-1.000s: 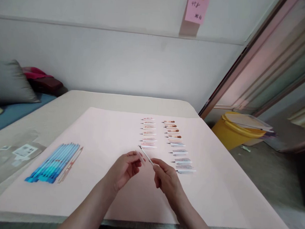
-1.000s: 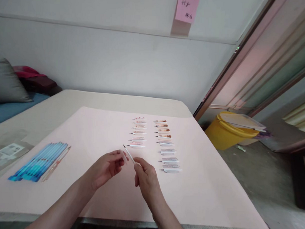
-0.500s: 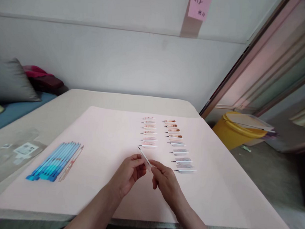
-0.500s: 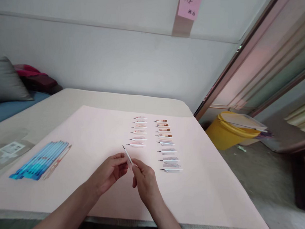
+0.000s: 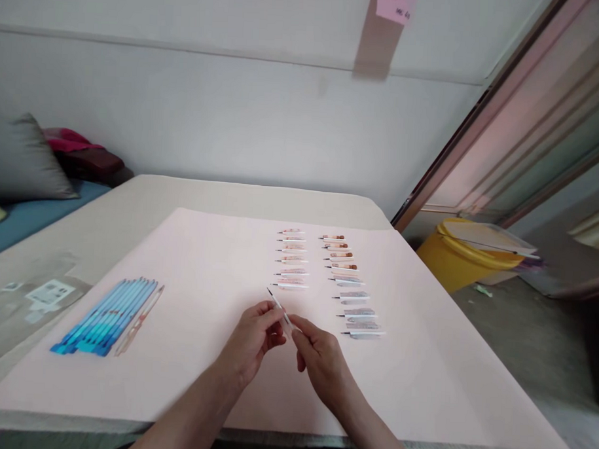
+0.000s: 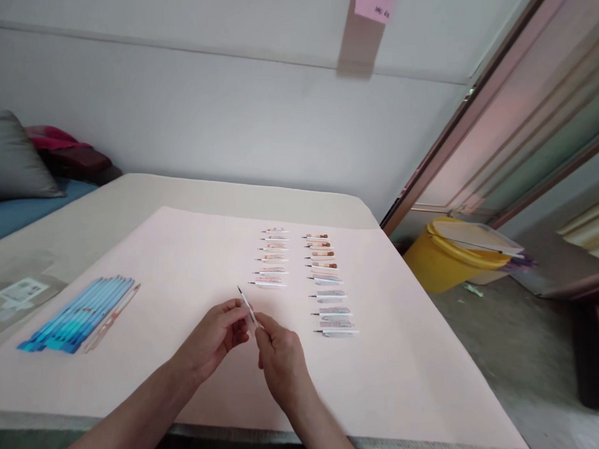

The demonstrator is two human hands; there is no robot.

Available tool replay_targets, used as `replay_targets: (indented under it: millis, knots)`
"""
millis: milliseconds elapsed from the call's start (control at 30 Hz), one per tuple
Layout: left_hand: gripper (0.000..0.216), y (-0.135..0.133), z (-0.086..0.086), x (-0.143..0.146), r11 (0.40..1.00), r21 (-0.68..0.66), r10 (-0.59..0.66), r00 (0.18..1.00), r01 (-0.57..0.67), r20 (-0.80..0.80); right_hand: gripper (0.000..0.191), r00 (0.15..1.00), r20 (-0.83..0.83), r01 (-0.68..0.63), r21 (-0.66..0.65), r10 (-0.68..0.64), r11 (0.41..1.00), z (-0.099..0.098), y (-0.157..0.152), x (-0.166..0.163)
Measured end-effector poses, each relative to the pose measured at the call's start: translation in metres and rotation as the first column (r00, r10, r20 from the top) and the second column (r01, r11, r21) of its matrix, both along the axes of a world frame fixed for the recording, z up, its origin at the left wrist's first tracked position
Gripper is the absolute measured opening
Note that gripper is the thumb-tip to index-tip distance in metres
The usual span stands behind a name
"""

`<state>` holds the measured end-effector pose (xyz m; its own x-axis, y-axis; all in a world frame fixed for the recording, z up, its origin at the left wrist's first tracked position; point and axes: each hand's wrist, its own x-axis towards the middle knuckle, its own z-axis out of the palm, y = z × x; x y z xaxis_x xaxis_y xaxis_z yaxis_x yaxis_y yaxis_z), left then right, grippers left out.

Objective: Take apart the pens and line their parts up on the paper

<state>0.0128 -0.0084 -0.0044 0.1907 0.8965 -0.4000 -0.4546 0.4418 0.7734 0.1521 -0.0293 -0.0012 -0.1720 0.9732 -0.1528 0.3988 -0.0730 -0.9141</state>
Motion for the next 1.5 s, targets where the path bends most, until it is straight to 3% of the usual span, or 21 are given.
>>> replay_targets:
  millis: [333, 433, 533, 667, 800, 1100, 1333, 1500]
  knots:
    - [0.013, 0.009, -0.006, -0.004, 0.982, -0.028, 0.187, 0.98, -0.189, -0.067, 0.035, 0.997, -0.05, -0.061, -0.023, 0.06, 0.998, 0.003, -0.001, -0.002]
    - [0.012, 0.015, -0.006, -0.015, 0.967, -0.018, 0.253, 0.966, -0.254, -0.061, 0.022, 0.995, -0.102, 0.0, -0.071, -0.007, 0.997, 0.002, -0.001, -0.002]
    - [0.011, 0.018, -0.005, -0.022, 0.963, -0.015, 0.267, 0.961, -0.269, -0.068, 0.021, 0.97, -0.221, 0.056, -0.189, -0.098, 0.98, 0.0, 0.002, 0.0]
    - [0.013, 0.012, -0.003, -0.016, 0.992, -0.038, 0.121, 0.992, -0.123, -0.043, 0.018, 0.878, -0.414, 0.128, -0.28, -0.24, 0.951, -0.002, 0.007, 0.003]
    - [0.012, 0.001, -0.004, 0.0, 0.999, -0.032, -0.042, 0.997, 0.04, -0.061, 0.021, 0.834, -0.462, 0.181, -0.288, -0.302, 0.94, -0.007, 0.01, 0.004]
    - [0.011, -0.009, -0.005, 0.018, 0.992, -0.022, -0.124, 0.987, 0.122, -0.104, 0.024, 0.872, -0.317, 0.348, -0.135, -0.374, 0.928, -0.011, 0.012, 0.001]
    - [0.014, -0.011, -0.002, 0.02, 0.998, 0.014, -0.063, 0.986, 0.066, -0.155, 0.015, 0.93, -0.269, 0.264, 0.018, -0.25, 0.964, -0.019, 0.009, -0.003]
    - [0.015, -0.007, -0.005, 0.017, 0.997, 0.048, -0.053, 0.985, 0.061, -0.164, 0.022, 0.936, -0.272, 0.25, 0.065, -0.224, 0.966, -0.028, 0.009, -0.003]
